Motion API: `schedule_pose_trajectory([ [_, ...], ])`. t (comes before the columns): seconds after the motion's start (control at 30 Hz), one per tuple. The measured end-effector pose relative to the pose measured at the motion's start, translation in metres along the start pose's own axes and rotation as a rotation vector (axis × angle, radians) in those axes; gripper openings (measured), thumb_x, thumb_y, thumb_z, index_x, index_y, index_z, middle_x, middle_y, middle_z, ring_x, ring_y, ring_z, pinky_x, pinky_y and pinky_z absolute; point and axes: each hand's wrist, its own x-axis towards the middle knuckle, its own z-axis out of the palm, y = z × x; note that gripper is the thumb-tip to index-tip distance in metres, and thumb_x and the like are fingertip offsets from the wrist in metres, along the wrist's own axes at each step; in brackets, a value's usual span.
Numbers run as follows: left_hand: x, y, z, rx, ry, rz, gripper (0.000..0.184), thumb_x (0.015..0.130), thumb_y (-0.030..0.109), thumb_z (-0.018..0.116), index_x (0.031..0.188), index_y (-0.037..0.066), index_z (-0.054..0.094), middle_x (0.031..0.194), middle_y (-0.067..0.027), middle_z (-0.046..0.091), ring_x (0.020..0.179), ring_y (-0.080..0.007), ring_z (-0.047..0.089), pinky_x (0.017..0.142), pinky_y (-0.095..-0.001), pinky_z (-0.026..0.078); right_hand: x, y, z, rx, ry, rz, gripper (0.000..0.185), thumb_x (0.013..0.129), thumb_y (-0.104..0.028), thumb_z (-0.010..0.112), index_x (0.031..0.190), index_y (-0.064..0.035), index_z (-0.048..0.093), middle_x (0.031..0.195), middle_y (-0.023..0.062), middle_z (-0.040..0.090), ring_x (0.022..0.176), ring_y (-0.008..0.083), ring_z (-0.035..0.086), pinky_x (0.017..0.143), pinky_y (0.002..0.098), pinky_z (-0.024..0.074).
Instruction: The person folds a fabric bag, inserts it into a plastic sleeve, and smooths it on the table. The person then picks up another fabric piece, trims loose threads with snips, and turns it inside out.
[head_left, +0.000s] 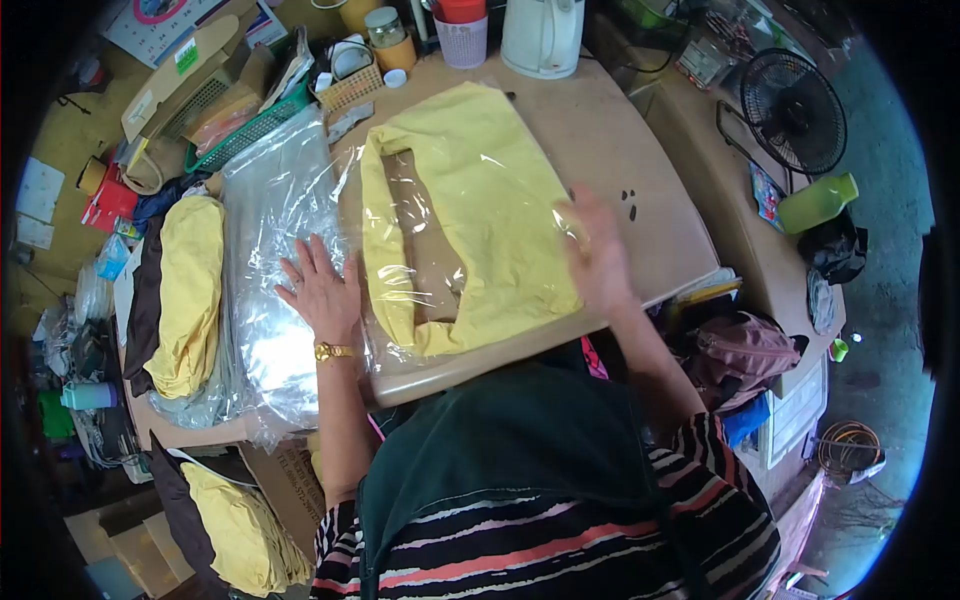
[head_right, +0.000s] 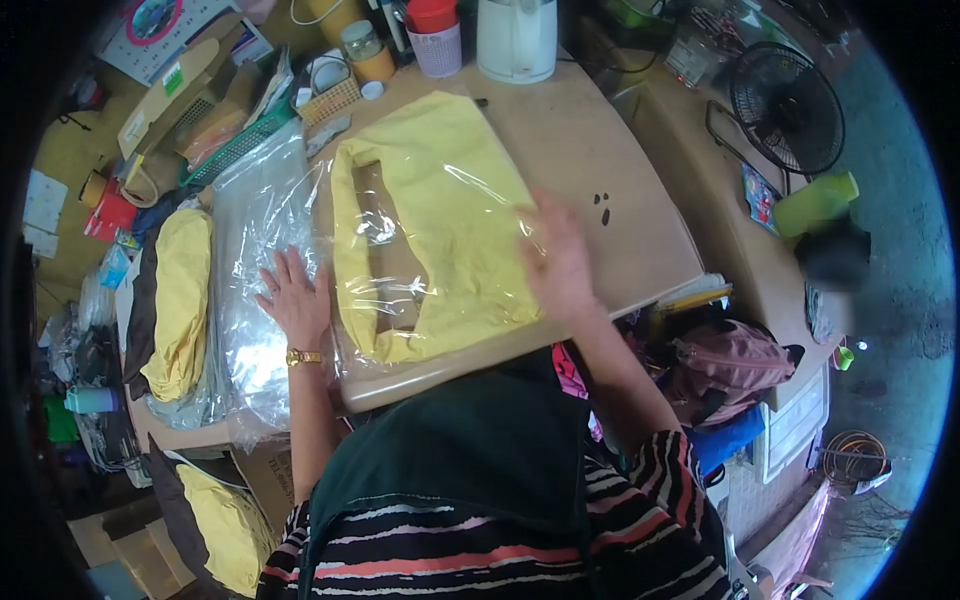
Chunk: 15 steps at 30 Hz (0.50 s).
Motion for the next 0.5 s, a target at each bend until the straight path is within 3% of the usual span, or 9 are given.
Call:
schedule_pose_trajectory([
  [0.07, -0.001, -0.012, 0.005, -0.02, -0.084, 0.023, 0.07, 0.094, 0.052, 0.041, 0.149, 0.011, 0.028, 0.156, -0.0158, 0.021, 0.142, -0.0442, 0.014, 0.109, -0.0663, 0.008, 0.008, 0.024, -0.031, -0.15, 0.297, -0.006, 0.029, 0.085, -0.018, 0.063, 0.113, -0.0105, 0.064, 0.099, 0.0116, 0.066, 0.096, 0.0325, 0.058, 0.085, 0.0412, 0.0449],
  [0.1, -0.004, -0.01, -0.004, -0.02, -0.085, 0.034, 0.07, 0.094, 0.052, 0.041, 0.149, 0.011, 0.028, 0.156, -0.0158, 0.021, 0.142, -0.0442, 0.014, 0.109, -0.0663, 0.008, 0.001, 0.033, -0.043, -0.154, 0.303, 0.002, 0.029, 0.085, -0.018, 0.063, 0.113, -0.0105, 0.064, 0.099, 0.0116, 0.066, 0.096, 0.0325, 0.058, 0.085, 0.0412, 0.0449],
  [0.17, -0.008, 0.007, -0.043, -0.154, 0.18, 0.11, 0.067, 0.095, 0.046, 0.043, 0.151, 0.015, 0.023, 0.157, -0.0183, 0.015, 0.143, -0.0439, 0.01, 0.109, -0.0666, 0.007, -0.007, 0.046, -0.061, 0.029, -0.014, 0.457, 0.017, 0.084, -0.02, 0.065, 0.09, -0.0042, 0.068, 0.081, 0.0124, 0.064, 0.077, 0.0308, 0.061, 0.072, 0.0402, 0.0472],
  [0.2, -0.014, 0.024, -0.068, -0.228, 0.162, 0.214, 0.066, 0.095, 0.042, 0.047, 0.15, 0.013, 0.025, 0.156, -0.0215, 0.015, 0.144, -0.042, 0.011, 0.11, -0.0651, 0.006, -0.011, 0.045, -0.061, 0.023, -0.004, 0.464, 0.017, 0.084, -0.02, 0.065, 0.09, -0.0042, 0.068, 0.081, 0.0124, 0.064, 0.077, 0.0308, 0.061, 0.072, 0.0402, 0.0472],
  [0.27, -0.033, 0.055, -0.088, -0.429, -0.179, 0.516, 0.067, 0.092, 0.04, 0.053, 0.148, 0.01, 0.03, 0.155, -0.0194, 0.02, 0.143, -0.0404, 0.016, 0.111, -0.0637, 0.007, -0.023, 0.035, -0.05, -0.06, -0.206, 0.385, 0.018, 0.085, -0.019, 0.065, 0.082, -0.0017, 0.067, 0.069, 0.0125, 0.06, 0.063, 0.0264, 0.06, 0.063, 0.0365, 0.0464],
  [0.33, -0.056, 0.101, -0.095, -0.481, -0.234, 0.839, 0.072, 0.091, 0.043, 0.056, 0.148, 0.008, 0.028, 0.155, -0.0216, 0.018, 0.143, -0.0369, 0.019, 0.112, -0.0614, 0.009, -0.026, 0.031, -0.038, -0.128, -0.199, 0.324, 0.018, 0.086, -0.02, 0.065, 0.084, -0.0023, 0.067, 0.069, 0.0117, 0.06, 0.063, 0.0263, 0.059, 0.064, 0.0353, 0.0462],
  [0.4, -0.072, 0.136, -0.093, -0.479, -0.251, 0.952, 0.083, 0.087, 0.053, 0.056, 0.148, 0.005, 0.025, 0.154, -0.0229, 0.018, 0.142, -0.0393, 0.019, 0.111, -0.0614, 0.011, -0.025, 0.026, -0.031, -0.191, -0.196, 0.262, 0.019, 0.087, -0.022, 0.065, 0.086, -0.0029, 0.067, 0.068, 0.011, 0.06, 0.063, 0.0263, 0.059, 0.064, 0.0341, 0.0461],
  [0.47, -0.081, 0.151, -0.075, -0.477, -0.254, 0.917, 0.09, 0.085, 0.058, 0.055, 0.149, 0.004, 0.023, 0.154, -0.0229, 0.018, 0.142, -0.0402, 0.019, 0.111, -0.0617, 0.01, -0.019, 0.021, -0.026, 0.549, -0.171, 0.463, 0.023, 0.084, -0.027, 0.068, 0.089, -0.0045, 0.067, 0.078, 0.0107, 0.062, 0.071, 0.0265, 0.06, 0.069, 0.034, 0.0477],
  [0.5, -0.083, 0.155, -0.066, -0.477, -0.259, 0.877, 0.097, 0.082, 0.064, 0.055, 0.149, 0.003, 0.02, 0.154, -0.0228, 0.019, 0.142, -0.0412, 0.019, 0.111, -0.0619, 0.009, -0.019, 0.017, -0.024, 0.551, -0.167, 0.465, 0.023, 0.084, -0.027, 0.068, 0.089, -0.0045, 0.067, 0.078, 0.0107, 0.062, 0.071, 0.0265, 0.06, 0.069, 0.034, 0.0477],
])
